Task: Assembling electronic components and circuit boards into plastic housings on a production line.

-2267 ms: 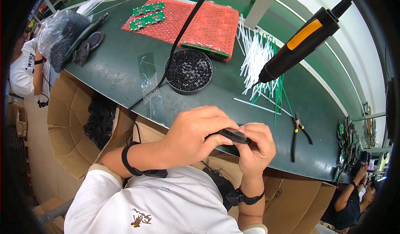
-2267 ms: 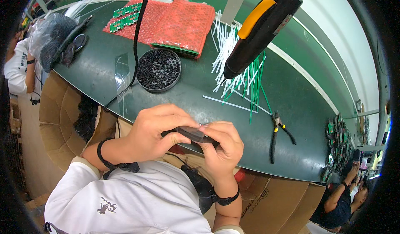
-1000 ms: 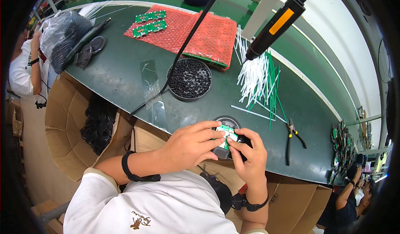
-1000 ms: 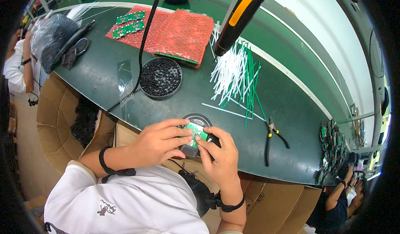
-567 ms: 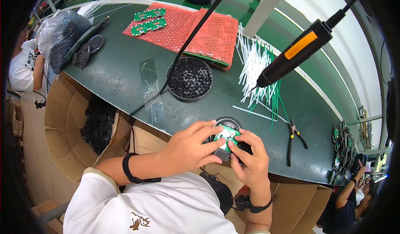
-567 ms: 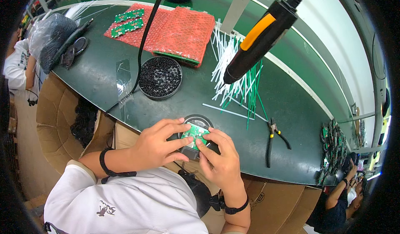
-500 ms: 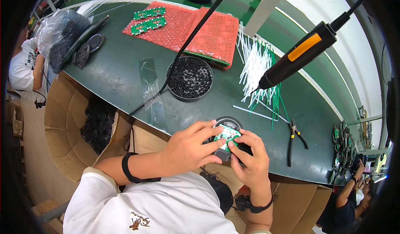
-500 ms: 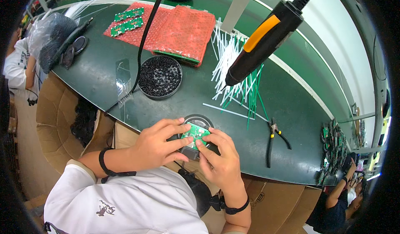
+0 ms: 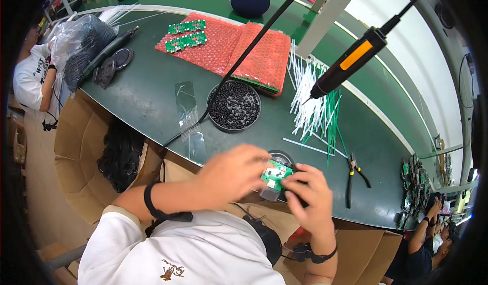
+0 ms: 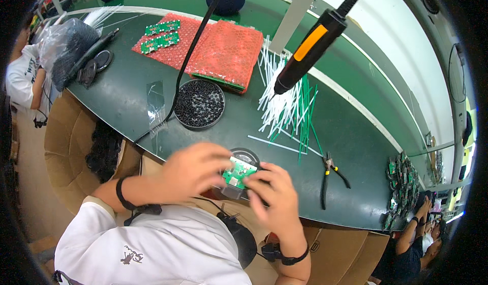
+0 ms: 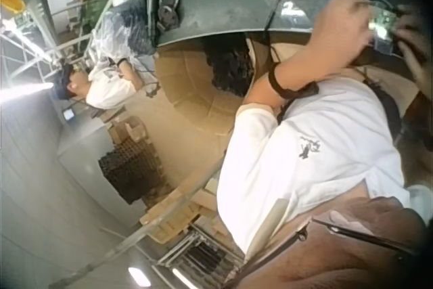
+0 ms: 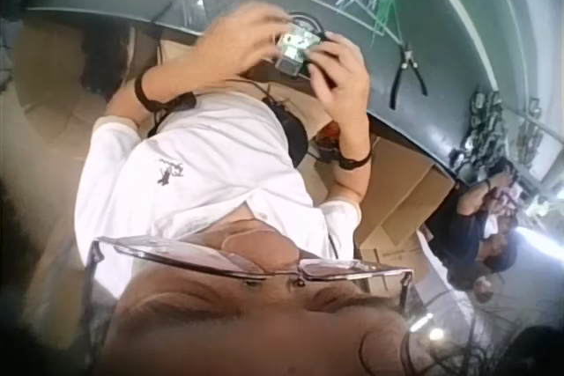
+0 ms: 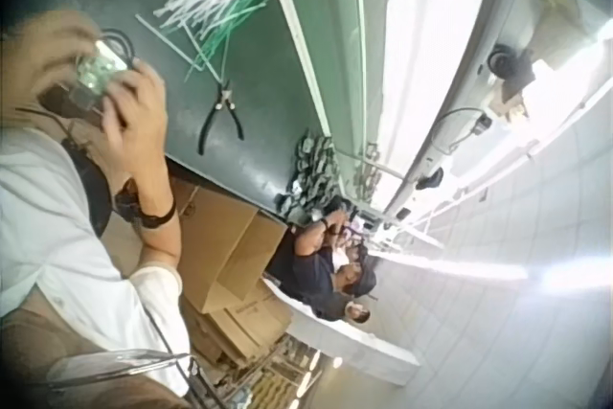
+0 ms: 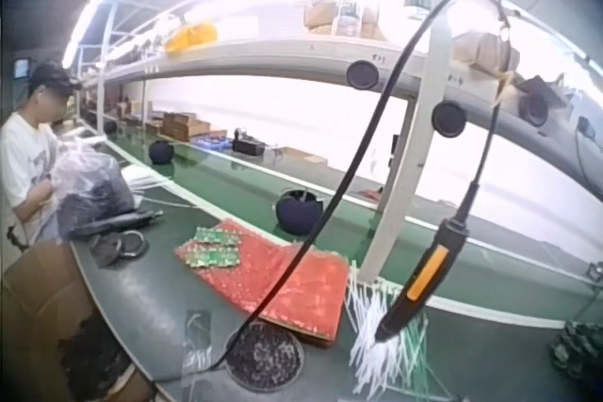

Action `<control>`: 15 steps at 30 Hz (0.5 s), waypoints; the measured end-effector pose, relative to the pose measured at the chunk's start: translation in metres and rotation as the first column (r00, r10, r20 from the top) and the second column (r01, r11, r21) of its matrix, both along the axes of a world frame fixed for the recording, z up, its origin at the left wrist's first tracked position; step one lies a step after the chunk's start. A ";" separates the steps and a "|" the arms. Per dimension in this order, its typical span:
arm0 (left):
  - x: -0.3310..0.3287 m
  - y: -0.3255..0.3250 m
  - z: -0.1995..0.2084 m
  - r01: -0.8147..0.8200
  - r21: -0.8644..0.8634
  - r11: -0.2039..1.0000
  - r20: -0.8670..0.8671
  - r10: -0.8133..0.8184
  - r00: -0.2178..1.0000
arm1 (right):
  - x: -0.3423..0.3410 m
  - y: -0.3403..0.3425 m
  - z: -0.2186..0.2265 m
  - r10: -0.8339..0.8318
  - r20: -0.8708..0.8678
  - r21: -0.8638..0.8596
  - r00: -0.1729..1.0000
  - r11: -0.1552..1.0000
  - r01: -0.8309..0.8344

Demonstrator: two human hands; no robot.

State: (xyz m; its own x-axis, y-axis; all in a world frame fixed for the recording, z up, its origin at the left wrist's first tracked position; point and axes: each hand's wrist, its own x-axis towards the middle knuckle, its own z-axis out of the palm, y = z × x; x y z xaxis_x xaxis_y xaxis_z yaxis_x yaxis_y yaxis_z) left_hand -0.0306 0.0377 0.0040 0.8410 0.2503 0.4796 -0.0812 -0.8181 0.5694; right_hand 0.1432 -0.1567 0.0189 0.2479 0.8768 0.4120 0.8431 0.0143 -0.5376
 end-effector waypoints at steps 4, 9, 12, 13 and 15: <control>0.018 0.061 0.006 -0.294 0.071 0.953 0.010 0.294 0.956 | 0.043 -0.001 0.024 -0.330 -0.168 0.009 0.929 0.942 0.336; 0.032 0.081 0.002 -0.297 0.355 0.887 -0.235 0.392 0.890 | 0.088 0.068 0.033 -0.112 -0.510 0.134 0.853 0.969 0.208; 0.034 0.075 0.002 -0.320 0.413 0.853 -0.241 0.442 0.864 | 0.097 0.138 0.033 -0.046 -0.495 0.243 0.867 0.951 0.190; 0.035 0.073 0.002 -0.318 0.410 0.855 -0.252 0.442 0.861 | 0.098 0.158 0.035 -0.059 -0.484 0.262 0.873 0.942 0.209; 0.034 0.072 0.001 -0.337 0.439 0.833 -0.224 0.465 0.857 | 0.099 0.193 0.044 0.065 -0.539 0.382 0.840 0.907 0.175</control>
State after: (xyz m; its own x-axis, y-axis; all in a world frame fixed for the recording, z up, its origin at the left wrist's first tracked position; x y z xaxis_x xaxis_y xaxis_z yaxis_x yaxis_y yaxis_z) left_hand 0.0033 0.1092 0.0054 0.8236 0.4553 0.3383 0.4286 -0.8902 0.1546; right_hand 0.2420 0.0361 0.0626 0.5730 0.6406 0.5112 0.4346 0.2913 -0.8522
